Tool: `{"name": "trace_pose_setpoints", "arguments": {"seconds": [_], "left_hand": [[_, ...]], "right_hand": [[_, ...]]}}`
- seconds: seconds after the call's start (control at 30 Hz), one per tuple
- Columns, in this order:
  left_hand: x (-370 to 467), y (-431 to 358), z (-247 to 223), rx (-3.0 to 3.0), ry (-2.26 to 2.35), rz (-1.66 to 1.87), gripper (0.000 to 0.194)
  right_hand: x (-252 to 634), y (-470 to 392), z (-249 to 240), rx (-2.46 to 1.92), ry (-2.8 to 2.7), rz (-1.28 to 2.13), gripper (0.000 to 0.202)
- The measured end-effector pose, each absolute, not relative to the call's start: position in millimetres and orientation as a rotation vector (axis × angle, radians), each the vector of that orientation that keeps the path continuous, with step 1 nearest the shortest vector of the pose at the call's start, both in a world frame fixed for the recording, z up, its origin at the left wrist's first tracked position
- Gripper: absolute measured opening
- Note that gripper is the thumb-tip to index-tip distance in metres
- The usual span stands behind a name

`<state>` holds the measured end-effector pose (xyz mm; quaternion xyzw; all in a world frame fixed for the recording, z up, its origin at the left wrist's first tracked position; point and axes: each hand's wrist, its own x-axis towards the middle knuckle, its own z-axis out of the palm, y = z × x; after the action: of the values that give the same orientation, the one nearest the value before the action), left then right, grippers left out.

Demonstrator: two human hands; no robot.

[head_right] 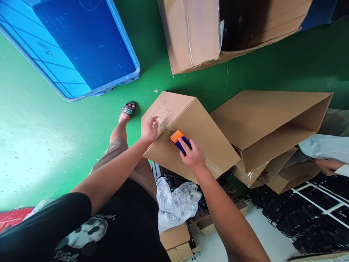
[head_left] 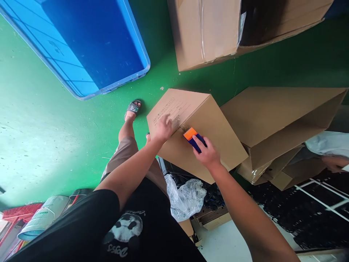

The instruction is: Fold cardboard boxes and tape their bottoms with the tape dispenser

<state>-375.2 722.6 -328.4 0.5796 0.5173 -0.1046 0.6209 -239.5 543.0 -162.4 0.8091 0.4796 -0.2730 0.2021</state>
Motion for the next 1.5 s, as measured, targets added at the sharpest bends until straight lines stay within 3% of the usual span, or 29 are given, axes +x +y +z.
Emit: {"name": "trace_pose_setpoints", "arguments": {"seconds": [0.17,0.5,0.77,1.0,1.2,1.5], "left_hand": [[-371,700,-295,1.476,0.76,-0.284,0.068],[-380,693,-303,1.883,0.842,-0.076,0.055],[-403,642,-289,2.254,0.785,0.243,0.06],[-400,543,-287,2.366,0.429,-0.006,0.062],[-390,573,-307,2.409,0.142,-0.017,0.061],[-374,566,-300,2.433,0.235,-0.006,0.052]], "right_hand": [[-239,542,-168,2.292,1.351,-0.761,0.062],[-231,562,-187,2.271,1.314,-0.861,0.068],[-217,581,-179,2.266,1.371,-0.955,0.071],[-208,581,-182,2.262,1.442,-0.939,0.069],[-207,584,-178,2.232,1.443,-0.882,0.07],[-208,588,-152,2.131,1.47,-0.851,0.068]]}}
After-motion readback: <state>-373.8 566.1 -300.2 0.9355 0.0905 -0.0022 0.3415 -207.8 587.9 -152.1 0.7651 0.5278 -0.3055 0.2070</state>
